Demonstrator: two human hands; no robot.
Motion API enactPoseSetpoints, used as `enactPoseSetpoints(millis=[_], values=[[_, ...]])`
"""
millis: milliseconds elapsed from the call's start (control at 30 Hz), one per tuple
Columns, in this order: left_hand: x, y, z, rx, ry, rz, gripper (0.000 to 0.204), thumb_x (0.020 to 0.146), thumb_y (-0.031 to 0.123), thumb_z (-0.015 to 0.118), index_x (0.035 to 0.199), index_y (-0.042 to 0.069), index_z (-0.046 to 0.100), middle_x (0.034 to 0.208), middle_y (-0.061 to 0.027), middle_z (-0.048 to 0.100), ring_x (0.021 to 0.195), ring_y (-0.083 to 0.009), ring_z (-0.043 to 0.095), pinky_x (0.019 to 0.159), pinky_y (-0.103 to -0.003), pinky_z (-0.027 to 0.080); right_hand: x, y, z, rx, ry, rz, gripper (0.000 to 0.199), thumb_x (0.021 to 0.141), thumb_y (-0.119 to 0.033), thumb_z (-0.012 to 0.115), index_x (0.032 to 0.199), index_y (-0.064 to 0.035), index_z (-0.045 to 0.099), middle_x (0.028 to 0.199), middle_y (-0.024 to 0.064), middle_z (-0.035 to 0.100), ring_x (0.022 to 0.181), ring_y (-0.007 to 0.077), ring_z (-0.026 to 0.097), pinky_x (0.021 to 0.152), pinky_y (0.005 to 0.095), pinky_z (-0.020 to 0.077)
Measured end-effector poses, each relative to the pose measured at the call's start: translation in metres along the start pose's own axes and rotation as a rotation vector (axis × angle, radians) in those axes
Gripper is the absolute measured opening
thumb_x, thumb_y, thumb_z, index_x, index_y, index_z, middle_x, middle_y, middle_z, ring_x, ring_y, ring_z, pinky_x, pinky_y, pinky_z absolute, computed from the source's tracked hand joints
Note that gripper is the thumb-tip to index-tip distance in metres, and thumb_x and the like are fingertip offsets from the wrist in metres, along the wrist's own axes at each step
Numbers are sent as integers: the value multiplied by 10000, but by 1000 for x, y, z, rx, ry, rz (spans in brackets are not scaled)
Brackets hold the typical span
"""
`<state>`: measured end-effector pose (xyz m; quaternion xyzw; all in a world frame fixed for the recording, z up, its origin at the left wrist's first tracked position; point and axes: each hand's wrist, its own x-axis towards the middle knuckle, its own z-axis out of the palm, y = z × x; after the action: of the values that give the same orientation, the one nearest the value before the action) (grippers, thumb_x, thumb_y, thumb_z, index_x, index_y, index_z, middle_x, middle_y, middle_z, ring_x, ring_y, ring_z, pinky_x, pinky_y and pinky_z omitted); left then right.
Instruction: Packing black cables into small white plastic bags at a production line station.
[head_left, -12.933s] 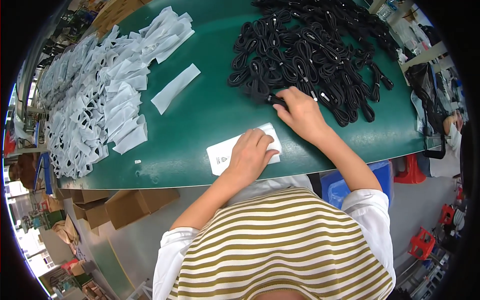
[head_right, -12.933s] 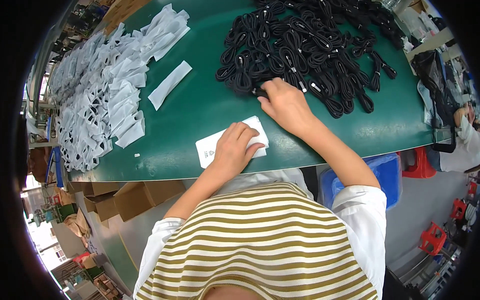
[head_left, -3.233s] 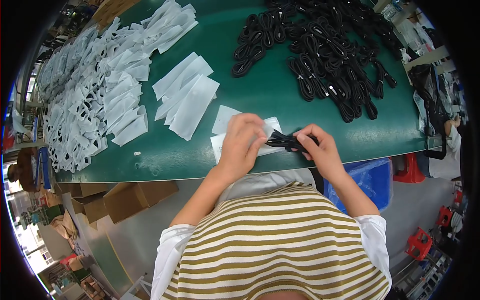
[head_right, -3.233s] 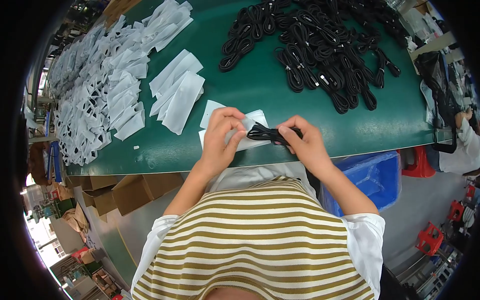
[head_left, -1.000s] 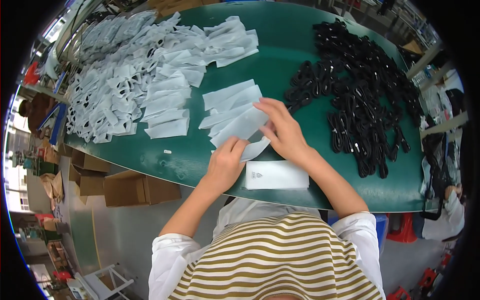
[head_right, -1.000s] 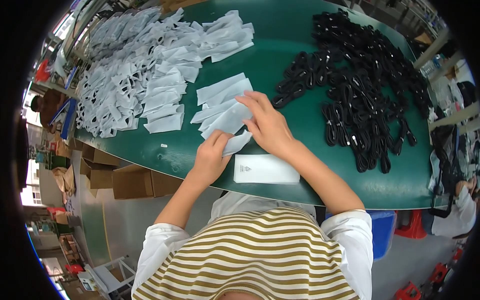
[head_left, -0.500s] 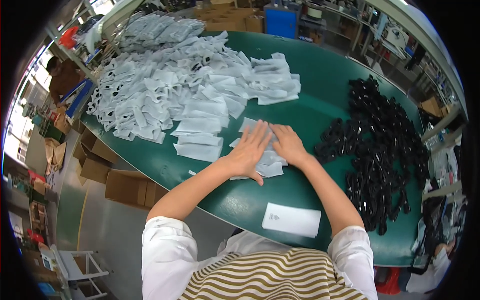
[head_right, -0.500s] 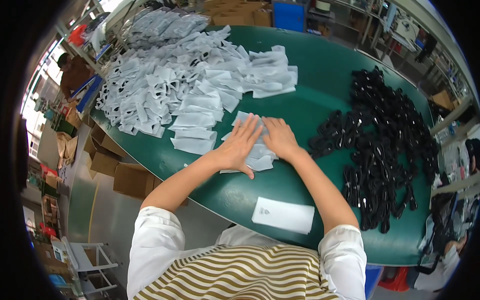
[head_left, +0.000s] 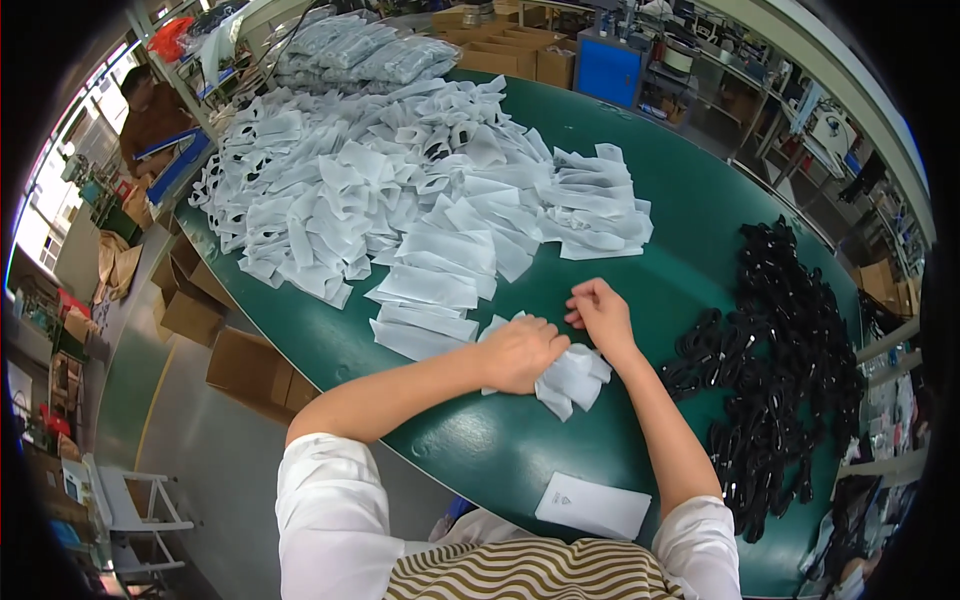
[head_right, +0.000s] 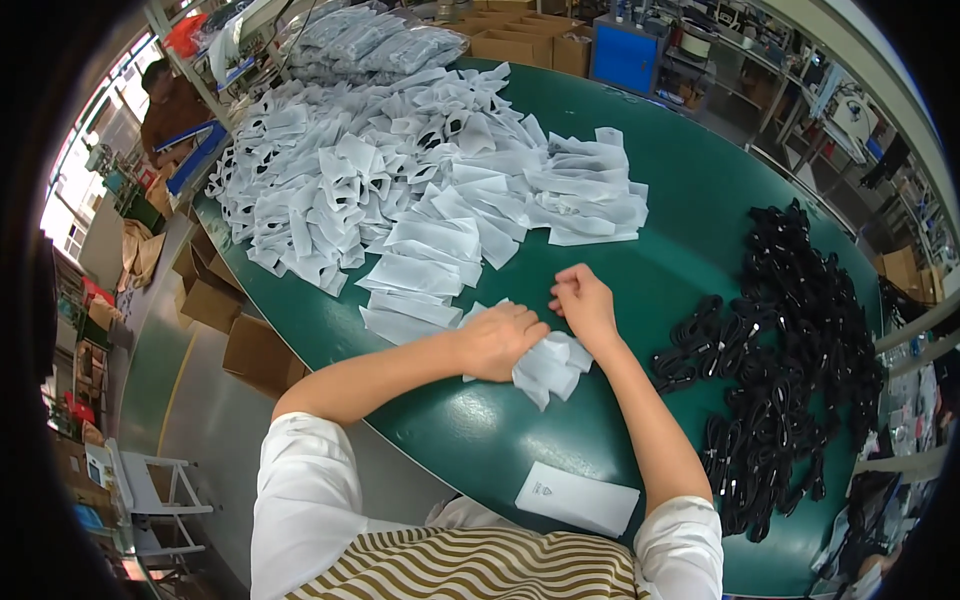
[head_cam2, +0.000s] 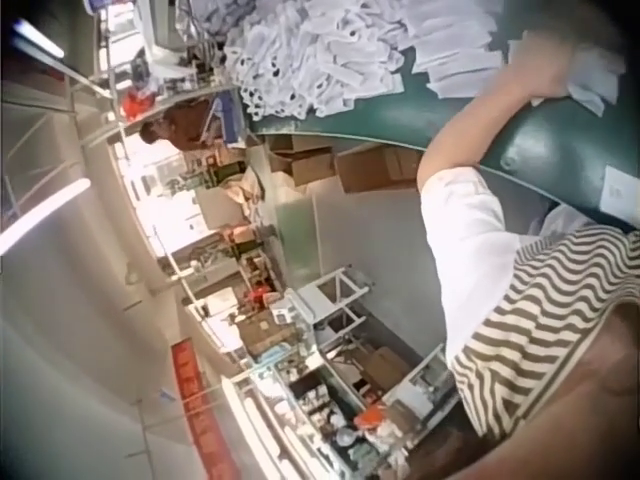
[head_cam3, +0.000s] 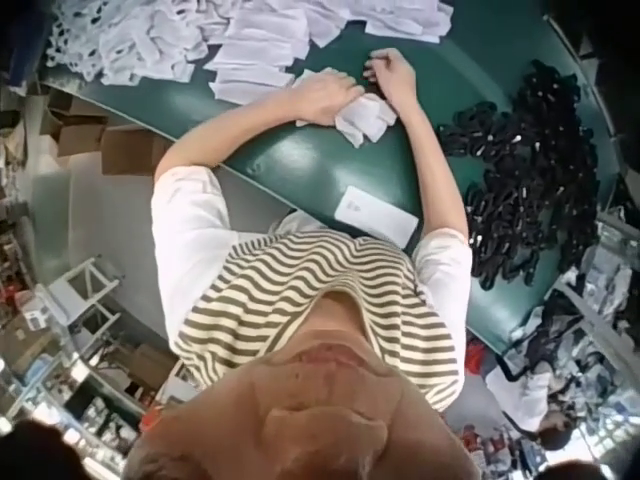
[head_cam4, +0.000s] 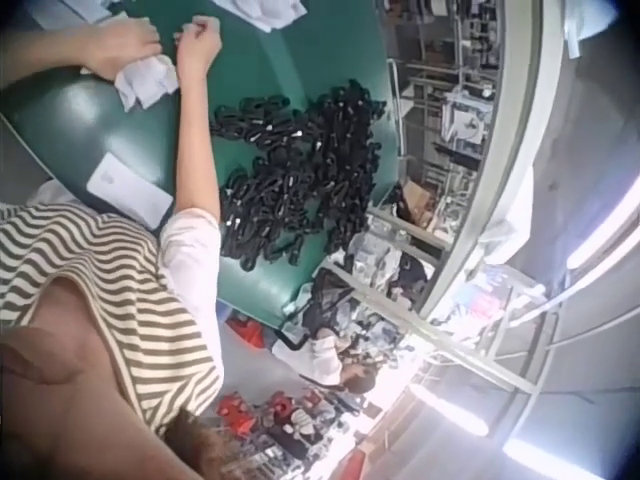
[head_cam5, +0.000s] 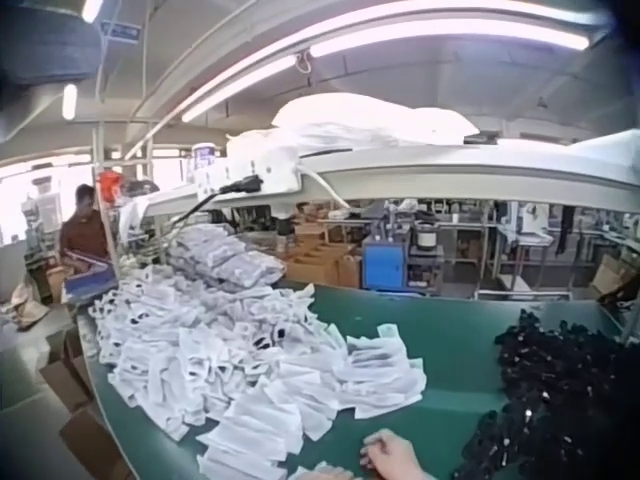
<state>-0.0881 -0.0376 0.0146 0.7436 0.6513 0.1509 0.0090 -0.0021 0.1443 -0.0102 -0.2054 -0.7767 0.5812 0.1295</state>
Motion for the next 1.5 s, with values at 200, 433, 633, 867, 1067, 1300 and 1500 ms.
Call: enactPoseSetpoints(millis=[200, 433, 633, 867, 1067, 1300, 1500], values=[[-45, -6, -40, 57, 191, -85, 278, 675, 59, 655, 937, 17, 570, 833, -137, 583, 809, -306, 607, 715, -395, 480, 69, -13, 68, 394, 24, 190, 406, 886, -20, 628, 1250, 95, 491, 1009, 190, 663, 774, 213, 713, 615, 293, 595], [-58, -103, -102, 433, 418, -51, 596, 592, 129, 745, 1144, -2, 562, 1082, -157, 603, 995, -350, 595, 879, -445, 480, 127, 13, 92, 218, 126, -54, 470, 840, -33, 669, 1266, 76, 501, 1017, 177, 654, 897, 248, 700, 758, 358, 569], [-66, -147, -86, 438, 239, -293, 850, 723, 444, 762, 1420, 78, 440, 1365, -186, 479, 1287, -372, 447, 1084, -598, 316, 118, -55, 99, -114, 96, -319, 438, 868, -126, 637, 1245, 68, 526, 1049, 187, 652, 967, 306, 664, 869, 419, 514], [-66, -162, -75, 360, 230, -266, 977, 789, 760, 497, 1511, 122, 338, 1526, -172, 324, 1395, -381, 322, 1152, -645, 117, 128, -51, 97, -391, 450, -420, 495, 938, -233, 577, 1336, 50, 495, 1388, 277, 483, 1242, 400, 517, 1035, 438, 426], [-67, -164, -75, 295, 221, -247, 969, 810, 758, 471, 1518, 112, 328, 1559, -182, 281, 1434, -411, 263, 1153, -650, 92, 137, -25, 129, -74, 246, -378, 521, 942, -330, 591, 1330, 15, 545, 1501, 288, 363, 1333, 444, 422, 1119, 445, 348], [-113, -73, -86, 208, 264, -324, 1018, 755, 719, 623, 1517, 110, 331, 1582, -209, 230, 1467, -461, 178, 1141, -678, 91, 124, -38, -23, -726, 329, -695, 543, 901, -383, 648, 1347, -88, 557, 1395, 185, 517, 1313, 347, 455, 1119, 442, 352], [-117, 44, -38, -255, 356, -270, 579, 705, 254, 858, 1216, 70, 657, 1262, -176, 565, 1181, -386, 551, 1033, -488, 450, 165, -49, -81, -999, 324, -445, 652, 858, -481, 675, 1403, -155, 524, 1512, 140, 406, 1390, 319, 379, 1130, 446, 335]])
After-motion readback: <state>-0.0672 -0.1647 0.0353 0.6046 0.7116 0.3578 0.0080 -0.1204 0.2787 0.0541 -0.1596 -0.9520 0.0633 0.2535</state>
